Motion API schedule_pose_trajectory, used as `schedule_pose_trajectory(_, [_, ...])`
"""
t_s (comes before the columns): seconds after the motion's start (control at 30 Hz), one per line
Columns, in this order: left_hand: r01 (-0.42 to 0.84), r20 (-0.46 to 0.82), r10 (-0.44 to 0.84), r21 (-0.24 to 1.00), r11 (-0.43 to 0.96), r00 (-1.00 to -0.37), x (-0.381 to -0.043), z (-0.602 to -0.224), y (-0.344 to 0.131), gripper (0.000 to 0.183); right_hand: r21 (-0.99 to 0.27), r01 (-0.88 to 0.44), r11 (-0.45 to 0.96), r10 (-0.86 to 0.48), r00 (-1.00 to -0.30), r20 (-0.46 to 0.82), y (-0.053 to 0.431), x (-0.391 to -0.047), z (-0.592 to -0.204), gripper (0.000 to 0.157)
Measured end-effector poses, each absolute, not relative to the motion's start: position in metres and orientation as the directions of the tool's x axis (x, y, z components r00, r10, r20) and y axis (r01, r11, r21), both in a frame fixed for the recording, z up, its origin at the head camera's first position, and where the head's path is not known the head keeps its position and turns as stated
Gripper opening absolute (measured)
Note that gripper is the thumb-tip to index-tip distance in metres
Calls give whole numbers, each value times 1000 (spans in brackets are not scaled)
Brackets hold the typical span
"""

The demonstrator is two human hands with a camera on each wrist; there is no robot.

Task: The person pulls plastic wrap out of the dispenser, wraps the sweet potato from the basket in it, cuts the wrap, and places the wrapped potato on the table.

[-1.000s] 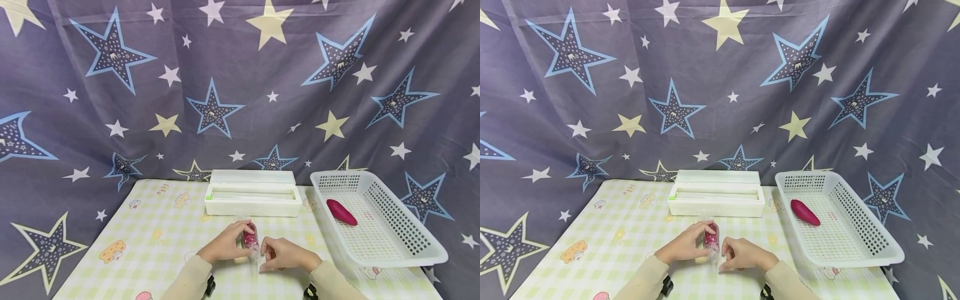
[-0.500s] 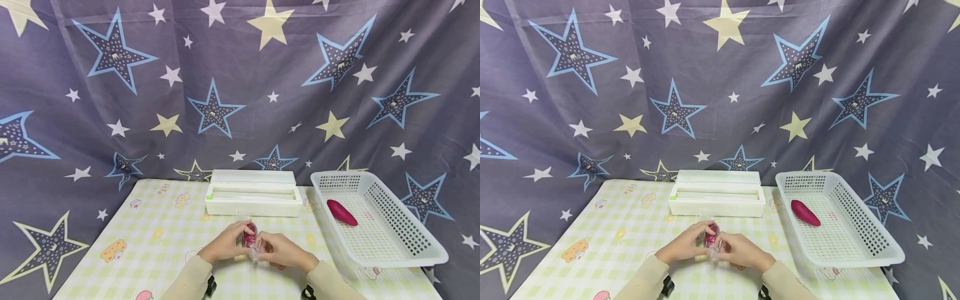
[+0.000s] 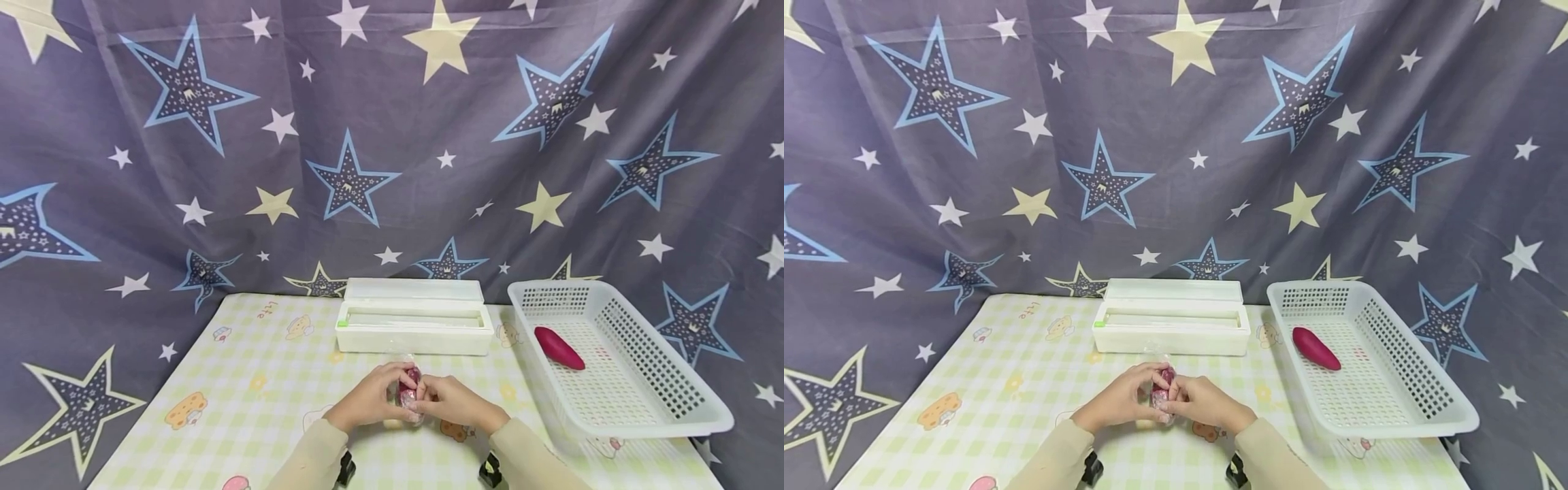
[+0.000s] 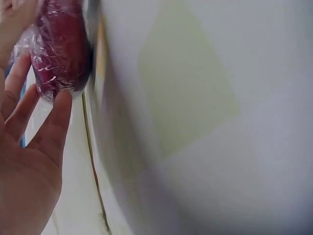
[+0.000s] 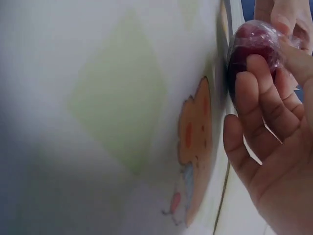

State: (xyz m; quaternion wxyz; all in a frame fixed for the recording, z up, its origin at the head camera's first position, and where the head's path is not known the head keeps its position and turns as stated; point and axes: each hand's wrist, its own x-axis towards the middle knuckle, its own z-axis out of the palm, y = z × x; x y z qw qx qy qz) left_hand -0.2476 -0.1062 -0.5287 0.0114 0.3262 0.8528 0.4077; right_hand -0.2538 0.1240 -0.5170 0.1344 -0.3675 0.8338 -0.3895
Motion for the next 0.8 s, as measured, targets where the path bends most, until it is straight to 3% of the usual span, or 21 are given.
schedule_pose_trajectory(0.6, [470, 217, 551, 800, 373, -806, -256, -533, -111, 21, -808, -380, 450, -684, -728, -38, 125, -259, -518, 21])
schedule_pose_trajectory(0.8, [475, 227, 548, 800, 366, -805, -258, -533, -107, 12, -844, -333, 420, -713, -697, -79, 133, -260, -517, 18])
